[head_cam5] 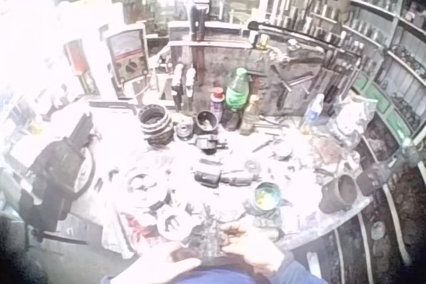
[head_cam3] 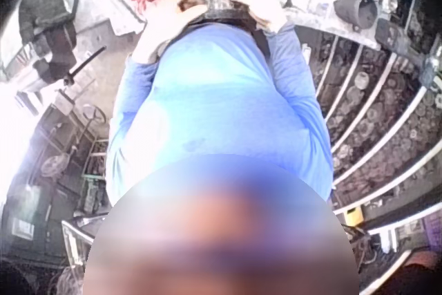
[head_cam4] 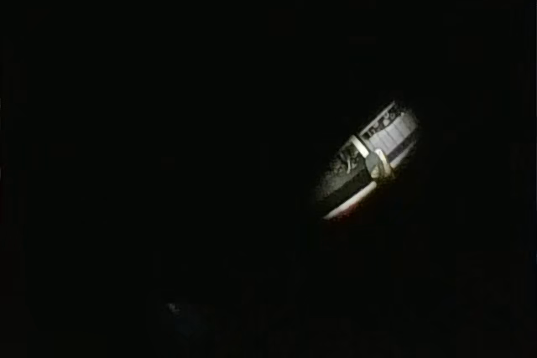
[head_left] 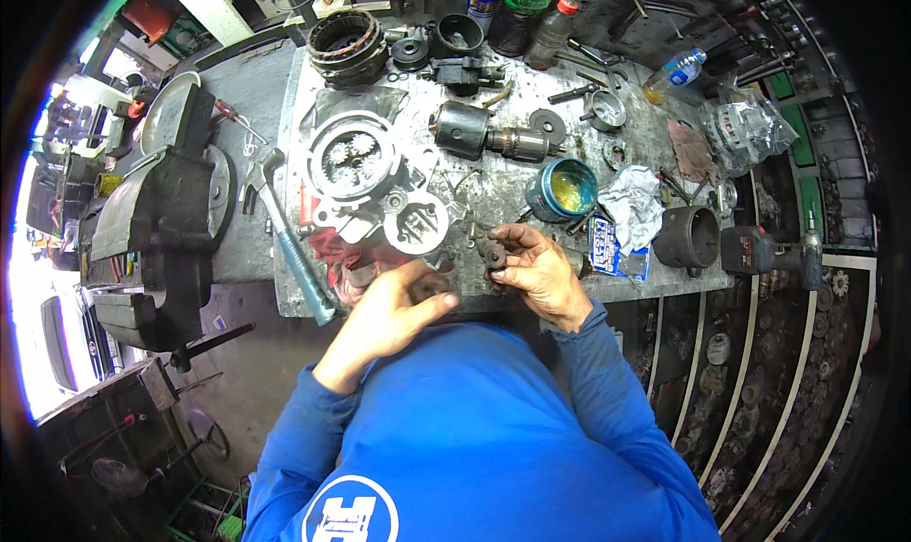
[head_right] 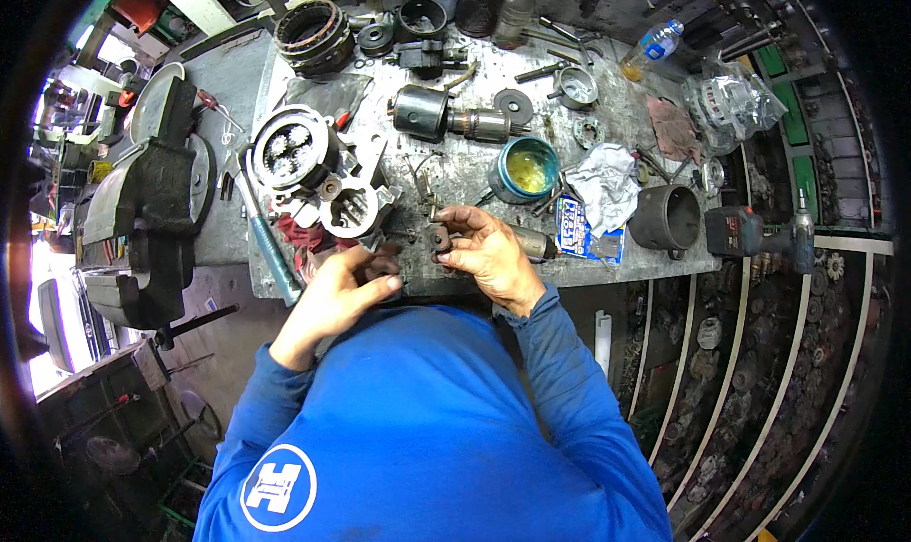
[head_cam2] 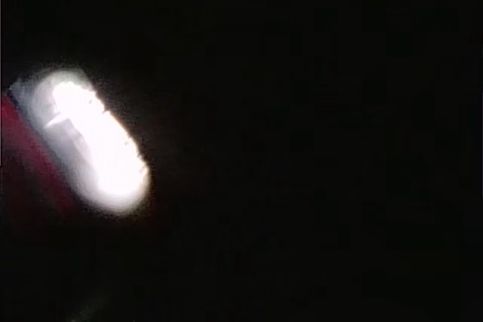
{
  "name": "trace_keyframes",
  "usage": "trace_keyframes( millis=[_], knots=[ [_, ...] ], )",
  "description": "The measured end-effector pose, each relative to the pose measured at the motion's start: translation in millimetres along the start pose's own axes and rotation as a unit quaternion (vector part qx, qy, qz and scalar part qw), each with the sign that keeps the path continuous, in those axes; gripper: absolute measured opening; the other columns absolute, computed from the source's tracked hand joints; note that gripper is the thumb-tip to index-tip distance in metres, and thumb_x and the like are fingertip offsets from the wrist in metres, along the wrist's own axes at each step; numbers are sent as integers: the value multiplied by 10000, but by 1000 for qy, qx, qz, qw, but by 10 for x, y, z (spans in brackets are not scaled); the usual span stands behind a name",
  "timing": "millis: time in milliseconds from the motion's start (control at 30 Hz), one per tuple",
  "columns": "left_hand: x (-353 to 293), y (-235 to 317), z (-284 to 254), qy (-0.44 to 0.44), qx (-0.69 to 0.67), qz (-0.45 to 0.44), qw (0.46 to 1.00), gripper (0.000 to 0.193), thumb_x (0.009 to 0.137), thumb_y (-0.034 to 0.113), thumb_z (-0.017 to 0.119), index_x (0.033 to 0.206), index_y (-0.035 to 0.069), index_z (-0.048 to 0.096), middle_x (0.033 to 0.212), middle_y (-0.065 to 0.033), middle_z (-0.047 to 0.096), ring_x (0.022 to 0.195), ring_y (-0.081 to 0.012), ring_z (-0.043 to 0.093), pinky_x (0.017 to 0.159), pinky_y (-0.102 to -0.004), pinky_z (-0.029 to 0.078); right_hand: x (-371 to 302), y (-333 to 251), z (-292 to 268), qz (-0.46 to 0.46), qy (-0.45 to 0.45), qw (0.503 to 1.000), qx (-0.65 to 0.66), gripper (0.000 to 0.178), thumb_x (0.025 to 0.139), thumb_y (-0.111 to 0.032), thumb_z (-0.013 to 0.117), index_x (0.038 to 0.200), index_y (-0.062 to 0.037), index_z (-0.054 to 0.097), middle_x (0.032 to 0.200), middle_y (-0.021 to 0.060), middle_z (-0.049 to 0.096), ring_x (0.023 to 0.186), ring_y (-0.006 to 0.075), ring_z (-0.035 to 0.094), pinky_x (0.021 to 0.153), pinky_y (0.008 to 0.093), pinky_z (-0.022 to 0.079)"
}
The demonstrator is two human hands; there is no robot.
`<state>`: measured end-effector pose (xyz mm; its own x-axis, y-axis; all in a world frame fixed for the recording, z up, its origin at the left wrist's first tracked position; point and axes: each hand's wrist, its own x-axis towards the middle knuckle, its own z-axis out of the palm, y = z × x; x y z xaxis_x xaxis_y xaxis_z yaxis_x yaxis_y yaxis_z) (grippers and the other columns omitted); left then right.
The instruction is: The person assembles small mechanical components on a cluttered workbench, applying grease to parts and fitting them together. They then move to a bench grinder and grind a small metal piece against the wheel.
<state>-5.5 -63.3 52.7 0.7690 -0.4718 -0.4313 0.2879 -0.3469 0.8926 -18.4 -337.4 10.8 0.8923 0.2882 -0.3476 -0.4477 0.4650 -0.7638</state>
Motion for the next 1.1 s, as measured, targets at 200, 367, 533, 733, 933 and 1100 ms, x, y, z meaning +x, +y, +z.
trace_keyframes(
  millis=[200, 367, 533, 733, 933, 1100],
  knots=[
    [214, 13, 166, -9, -212, -63, 975, 324, 979, 258, 804, 1151, -3, 719, 835, -32, 711, 695, -94, 615, 652, -269, 481, -36, -73, 301, 15, 42, 959, -282, 556, 872, 54, 697, 1417, 36, 592, 1334, 116, 667, 1091, 174, 694, 940, 326, 591],
    [98, 90, 103, -14, -155, -45, 987, 341, 977, 206, 795, 1147, -78, 713, 956, -81, 752, 858, -120, 686, 777, -276, 559, -176, -162, 406, 8, 36, 991, -128, 490, 981, -63, 763, 1427, 39, 586, 1240, 105, 695, 989, 134, 693, 839, 285, 584],
    [-79, 361, 120, -52, -217, -31, 974, 429, 964, 188, 816, 1238, -111, 678, 1025, -93, 771, 949, -118, 709, 861, -288, 585, -283, -331, 457, 67, 37, 987, -143, 419, 975, -104, 801, 1337, 32, 639, 1075, 91, 737, 880, 158, 720, 761, 304, 605],
    [-570, 893, -352, 204, 180, 261, 926, 363, 808, 92, 866, 1154, 27, 778, 946, -137, 776, 845, -258, 755, 763, -359, 588, -173, -727, 698, -115, -11, 988, -106, 433, 926, -219, 861, 1246, 0, 667, 1078, 138, 772, 905, 196, 756, 731, 312, 612],
    [-257, 1163, -778, 368, 395, 304, 785, 301, 756, 135, 872, 1032, 77, 768, 1000, -131, 607, 914, -309, 645, 794, -406, 546, 107, -963, 852, -156, 26, 971, -178, 368, 947, -94, 830, 1254, 15, 657, 1040, 129, 769, 869, 166, 744, 774, 300, 613],
    [-115, 1183, -612, 374, 432, 281, 771, 195, 757, 186, 827, 863, 47, 740, 1035, -116, 622, 959, -327, 604, 875, -442, 520, 209, -1081, 1002, -222, 8, 912, -345, 312, 956, -35, 804, 1235, 20, 676, 1181, 93, 716, 996, 148, 710, 892, 299, 599]
  ],
)
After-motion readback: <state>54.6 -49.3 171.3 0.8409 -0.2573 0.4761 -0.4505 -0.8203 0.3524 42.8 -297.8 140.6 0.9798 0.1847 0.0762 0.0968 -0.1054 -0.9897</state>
